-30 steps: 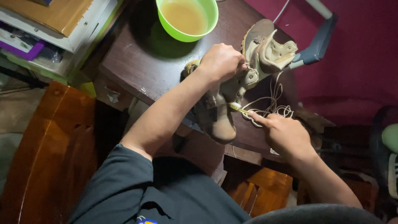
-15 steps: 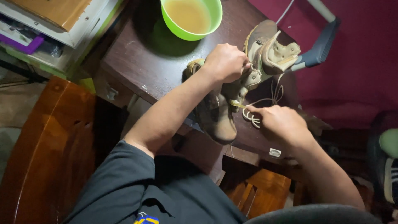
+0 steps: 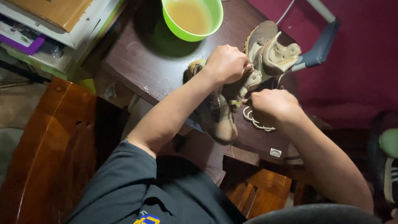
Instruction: Cleaning or applying a liquid treatment to the interior and exterior of tan boots using a toothbrush.
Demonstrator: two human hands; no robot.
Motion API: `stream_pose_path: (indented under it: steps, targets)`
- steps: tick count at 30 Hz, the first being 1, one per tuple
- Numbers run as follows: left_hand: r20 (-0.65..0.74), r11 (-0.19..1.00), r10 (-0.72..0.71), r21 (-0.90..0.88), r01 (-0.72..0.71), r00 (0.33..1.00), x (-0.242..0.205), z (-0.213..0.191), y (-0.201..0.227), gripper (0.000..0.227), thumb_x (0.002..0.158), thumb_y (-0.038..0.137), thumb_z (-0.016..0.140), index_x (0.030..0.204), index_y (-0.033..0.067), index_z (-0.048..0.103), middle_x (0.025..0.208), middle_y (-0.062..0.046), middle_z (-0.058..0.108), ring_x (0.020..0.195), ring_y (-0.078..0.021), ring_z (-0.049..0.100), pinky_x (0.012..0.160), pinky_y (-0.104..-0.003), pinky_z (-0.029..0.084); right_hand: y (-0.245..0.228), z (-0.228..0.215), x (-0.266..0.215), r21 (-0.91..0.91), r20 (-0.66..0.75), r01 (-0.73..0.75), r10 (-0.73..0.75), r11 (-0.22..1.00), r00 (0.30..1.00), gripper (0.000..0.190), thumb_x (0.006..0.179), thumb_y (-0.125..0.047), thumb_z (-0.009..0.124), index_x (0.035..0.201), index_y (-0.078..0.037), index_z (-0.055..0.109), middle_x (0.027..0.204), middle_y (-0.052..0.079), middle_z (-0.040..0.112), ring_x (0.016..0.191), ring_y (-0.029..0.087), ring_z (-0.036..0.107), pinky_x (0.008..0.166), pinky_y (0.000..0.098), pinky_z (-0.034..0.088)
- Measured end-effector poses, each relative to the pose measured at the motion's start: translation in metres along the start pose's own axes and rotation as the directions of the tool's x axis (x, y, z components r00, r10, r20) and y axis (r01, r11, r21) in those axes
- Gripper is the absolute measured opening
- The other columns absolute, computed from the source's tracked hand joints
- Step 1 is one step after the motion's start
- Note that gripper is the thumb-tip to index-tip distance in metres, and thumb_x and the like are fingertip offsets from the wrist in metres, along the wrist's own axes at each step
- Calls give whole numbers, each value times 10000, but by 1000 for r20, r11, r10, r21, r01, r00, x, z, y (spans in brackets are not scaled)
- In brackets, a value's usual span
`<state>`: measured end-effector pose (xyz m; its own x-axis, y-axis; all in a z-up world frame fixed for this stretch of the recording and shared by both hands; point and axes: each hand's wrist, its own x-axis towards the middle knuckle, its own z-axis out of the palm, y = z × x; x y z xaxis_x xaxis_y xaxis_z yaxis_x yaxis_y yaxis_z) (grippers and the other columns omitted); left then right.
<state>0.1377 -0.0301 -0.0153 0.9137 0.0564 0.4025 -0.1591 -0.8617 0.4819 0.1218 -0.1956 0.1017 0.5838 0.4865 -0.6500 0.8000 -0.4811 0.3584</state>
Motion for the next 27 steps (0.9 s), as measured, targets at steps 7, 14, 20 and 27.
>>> stream_pose_path:
  steps: [7, 14, 20, 27]
  targets:
    - [29, 1000, -1, -14, 2, 1000, -1, -5, 2, 276, 888, 407, 620, 748, 236, 787, 673, -111, 736, 731, -375, 756, 700, -505, 621, 7, 7, -8, 0, -118, 30, -30, 1000, 993, 189, 886, -183, 609, 773, -94, 731, 691, 142, 763, 702, 392, 778, 645, 608, 599]
    - [-28, 1000, 30, 2, -30, 999, 4, 15, -4, 292, 878, 412, 634, 707, 221, 772, 628, -123, 711, 688, -377, 750, 650, -514, 619, -5, -7, -58, 54, 0, -110, 110, 992, 994, 363, 983, -150, 454, 1159, -161, 771, 948, 196, 810, 884, 447, 784, 824, 603, 617]
    - [-28, 1000, 23, 3, -23, 999, 2, 11, -2, 294, 877, 416, 643, 704, 218, 777, 628, -128, 713, 689, -383, 748, 654, -518, 619, -5, 1, -80, 166, 8, -174, 176, 971, 984, 567, 906, -111, 418, 1317, -403, 677, 1043, 96, 796, 945, 430, 773, 875, 598, 613]
    - [200, 999, -29, 47, 20, 979, 1, -18, 8, 320, 998, 368, 539, 905, 238, 816, 833, -109, 770, 765, -348, 722, 647, -503, 566, 12, 6, -74, 233, 97, -283, 267, 930, 959, 718, 938, -196, 330, 1429, -707, 445, 1455, 15, 590, 1160, 381, 676, 957, 500, 517]
